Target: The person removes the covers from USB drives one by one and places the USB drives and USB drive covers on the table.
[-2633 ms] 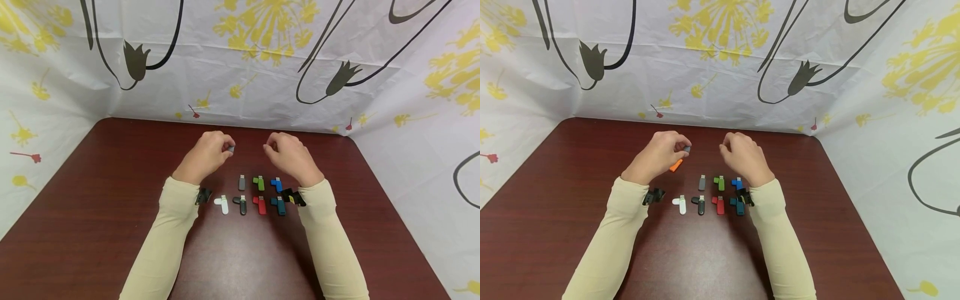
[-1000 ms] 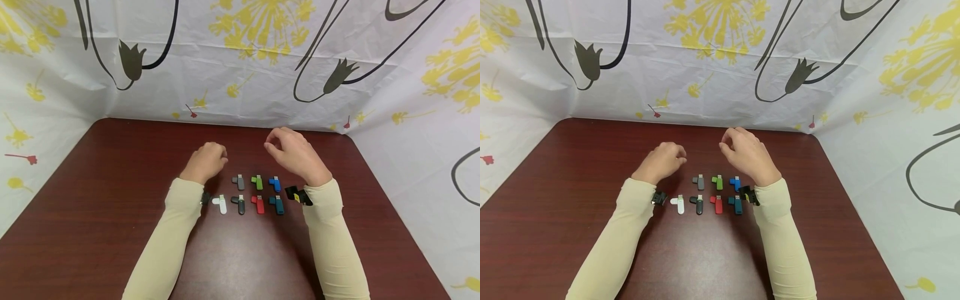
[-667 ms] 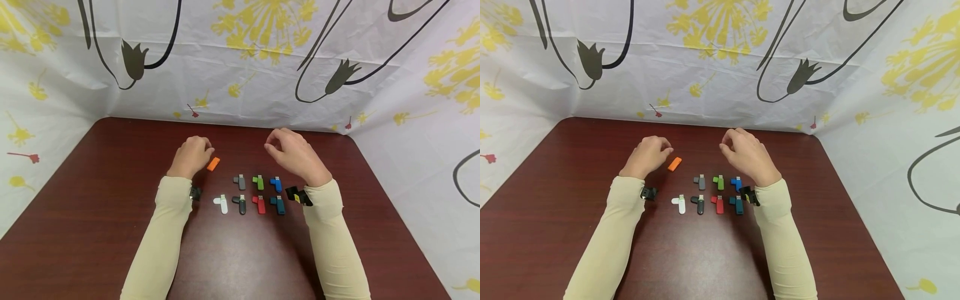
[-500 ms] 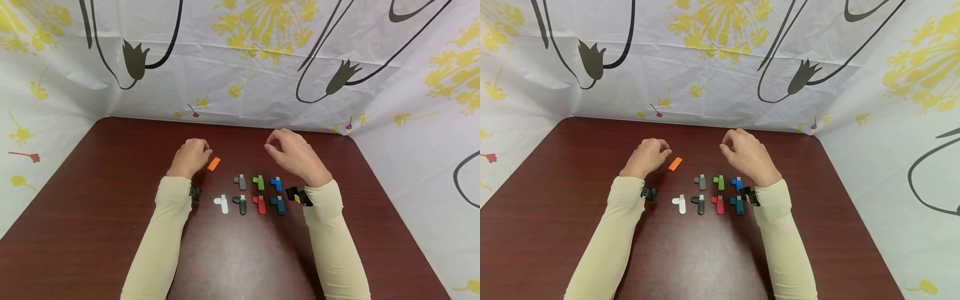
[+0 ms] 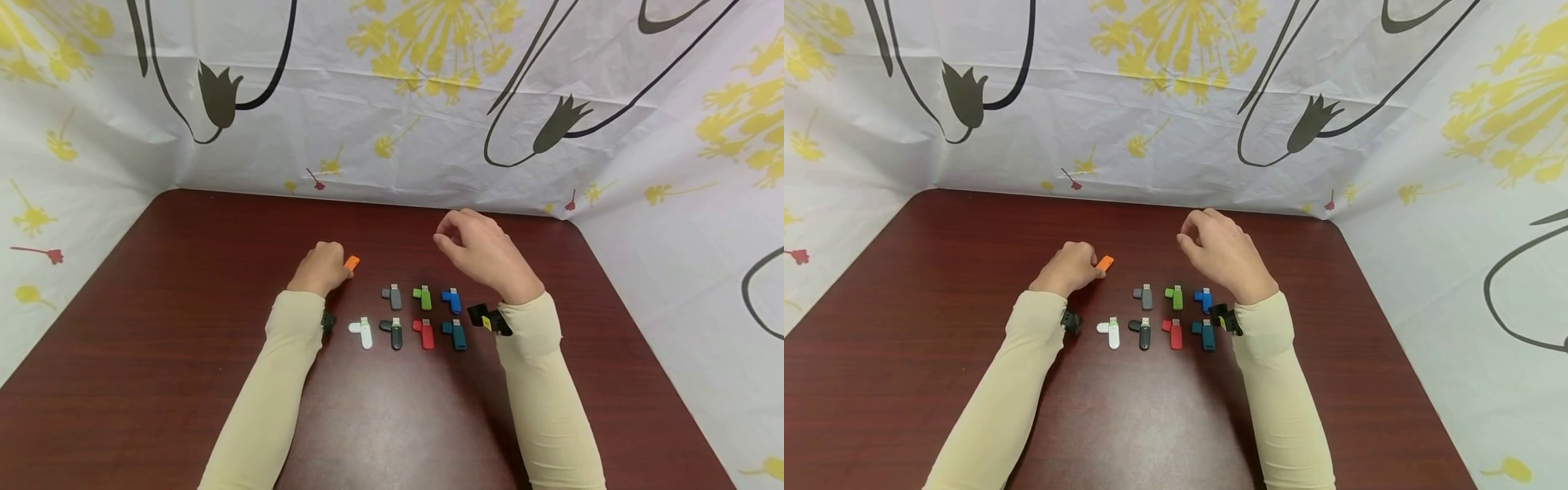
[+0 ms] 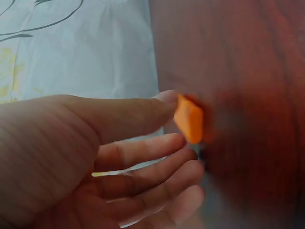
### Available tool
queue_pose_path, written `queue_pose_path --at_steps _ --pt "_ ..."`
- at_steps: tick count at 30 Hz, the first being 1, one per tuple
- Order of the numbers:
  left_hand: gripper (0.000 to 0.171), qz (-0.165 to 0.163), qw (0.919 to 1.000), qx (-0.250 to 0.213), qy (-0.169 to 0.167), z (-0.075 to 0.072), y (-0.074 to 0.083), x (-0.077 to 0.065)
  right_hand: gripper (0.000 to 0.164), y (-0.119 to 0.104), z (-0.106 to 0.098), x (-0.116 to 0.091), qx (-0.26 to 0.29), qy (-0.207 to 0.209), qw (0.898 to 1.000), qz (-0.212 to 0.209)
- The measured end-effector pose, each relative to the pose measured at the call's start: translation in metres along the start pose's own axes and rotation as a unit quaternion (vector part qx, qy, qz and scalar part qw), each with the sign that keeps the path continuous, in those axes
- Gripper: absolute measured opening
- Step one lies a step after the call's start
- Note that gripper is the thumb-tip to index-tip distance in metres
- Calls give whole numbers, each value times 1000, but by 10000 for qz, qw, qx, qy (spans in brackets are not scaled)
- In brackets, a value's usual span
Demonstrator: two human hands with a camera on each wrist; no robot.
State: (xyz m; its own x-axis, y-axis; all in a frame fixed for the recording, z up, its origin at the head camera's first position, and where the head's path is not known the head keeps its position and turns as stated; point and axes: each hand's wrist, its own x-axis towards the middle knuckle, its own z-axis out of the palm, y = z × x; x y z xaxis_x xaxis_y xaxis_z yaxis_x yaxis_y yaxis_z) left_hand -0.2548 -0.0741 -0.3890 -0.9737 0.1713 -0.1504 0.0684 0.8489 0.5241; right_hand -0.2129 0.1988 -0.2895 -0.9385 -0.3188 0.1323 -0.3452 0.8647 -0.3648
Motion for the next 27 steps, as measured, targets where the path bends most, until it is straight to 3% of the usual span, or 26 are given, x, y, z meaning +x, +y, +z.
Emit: queue_pose_path --at_steps 4,16,22,27 --pt "32 -66 10000 -1 -8 4 0 1 17 1 0 0 16 9 10000 10" --pt "24 18 10000 9 46 4 7 1 17 0 0 0 23 -9 10000 -4" --pt "11 516 9971 -290 486 -9 24 -8 20 -1 0 1 123 -16 9999 12" --pt "16 1073 9894 -303 926 -28 42 -23 34 -3 0 1 343 17 9994 2"
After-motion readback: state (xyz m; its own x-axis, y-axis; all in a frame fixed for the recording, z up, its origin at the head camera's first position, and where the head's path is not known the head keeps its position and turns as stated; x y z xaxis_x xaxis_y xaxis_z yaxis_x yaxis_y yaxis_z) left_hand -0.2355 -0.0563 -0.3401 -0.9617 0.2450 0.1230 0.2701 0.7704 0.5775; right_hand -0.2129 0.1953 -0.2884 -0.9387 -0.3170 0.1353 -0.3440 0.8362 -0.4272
